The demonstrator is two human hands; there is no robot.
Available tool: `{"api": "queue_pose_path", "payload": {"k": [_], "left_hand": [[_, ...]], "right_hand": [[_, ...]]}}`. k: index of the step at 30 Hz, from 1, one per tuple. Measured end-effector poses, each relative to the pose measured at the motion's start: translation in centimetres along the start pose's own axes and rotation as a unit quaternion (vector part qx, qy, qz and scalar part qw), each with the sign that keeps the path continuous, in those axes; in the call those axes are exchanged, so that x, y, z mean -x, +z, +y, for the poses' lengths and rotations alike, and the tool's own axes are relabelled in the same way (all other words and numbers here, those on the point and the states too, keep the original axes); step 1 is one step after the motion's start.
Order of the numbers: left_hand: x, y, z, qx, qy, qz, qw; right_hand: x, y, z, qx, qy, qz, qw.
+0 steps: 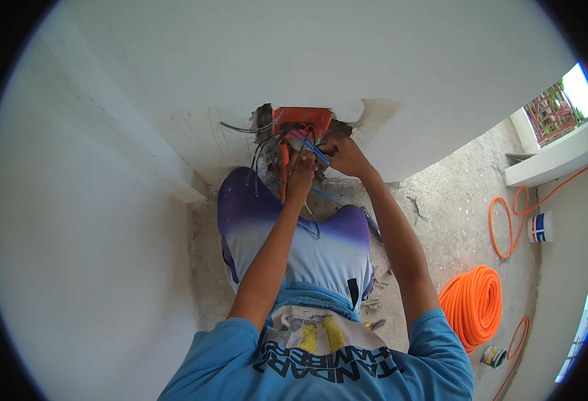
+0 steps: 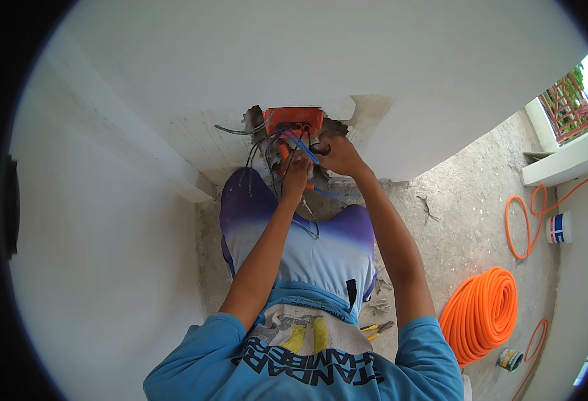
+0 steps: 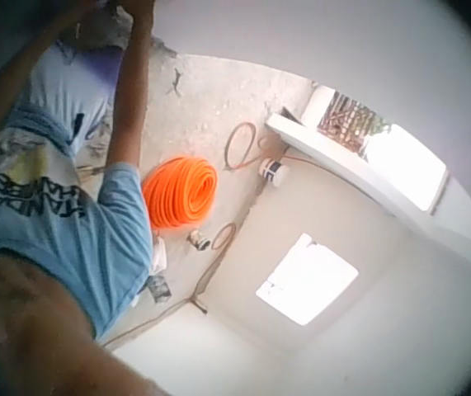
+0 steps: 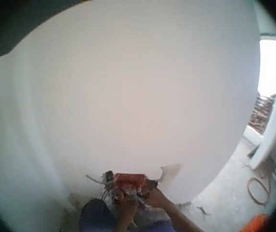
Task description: Stripping and connecting electrical wires inside a wall-mounted junction box.
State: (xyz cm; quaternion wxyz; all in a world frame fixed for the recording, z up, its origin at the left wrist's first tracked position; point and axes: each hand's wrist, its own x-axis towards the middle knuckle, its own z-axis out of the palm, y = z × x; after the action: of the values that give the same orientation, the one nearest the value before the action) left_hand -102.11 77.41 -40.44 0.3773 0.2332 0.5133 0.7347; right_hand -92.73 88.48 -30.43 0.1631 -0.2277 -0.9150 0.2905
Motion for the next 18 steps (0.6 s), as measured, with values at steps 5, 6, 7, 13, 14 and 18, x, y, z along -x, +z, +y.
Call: {"api": "queue_pose_path", "payload": {"k": [5,6,7,13,14,18], "left_hand": [[-1.2,-1.1,0.4,0.081,-0.002,-0.042,0.996],[-1.3,-1.2,0.9,0.118,-0.04,-0.107,0.986],[-1.4,-1.0,1.2,0.119,-0.039,-0.109,0.986],[-3.3,-1.9,0.1,0.146,-0.119,-0.087,0.978],[-3.8,-2.6,-0.3,0.091,-0.107,-0.128,0.982],[-3.7,-2.4,-4.7,-0.302,0.226,0.077,0.923]], "right_hand": [[-0.4,0.0,-1.0,-0.109,0.077,-0.075,0.988],[-0.6,0.1,-0.7,-0.074,0.03,-0.061,0.995],[-0.7,0.2,-0.3,-0.039,-0.018,-0.046,0.998],[-1.6,0.9,0.4,0.115,-0.099,-0.159,0.976],[-1.7,0.9,-0.1,0.112,-0.101,-0.16,0.975],[-1.1,0.9,-2.6,0.104,-0.054,-0.182,0.976]]}}
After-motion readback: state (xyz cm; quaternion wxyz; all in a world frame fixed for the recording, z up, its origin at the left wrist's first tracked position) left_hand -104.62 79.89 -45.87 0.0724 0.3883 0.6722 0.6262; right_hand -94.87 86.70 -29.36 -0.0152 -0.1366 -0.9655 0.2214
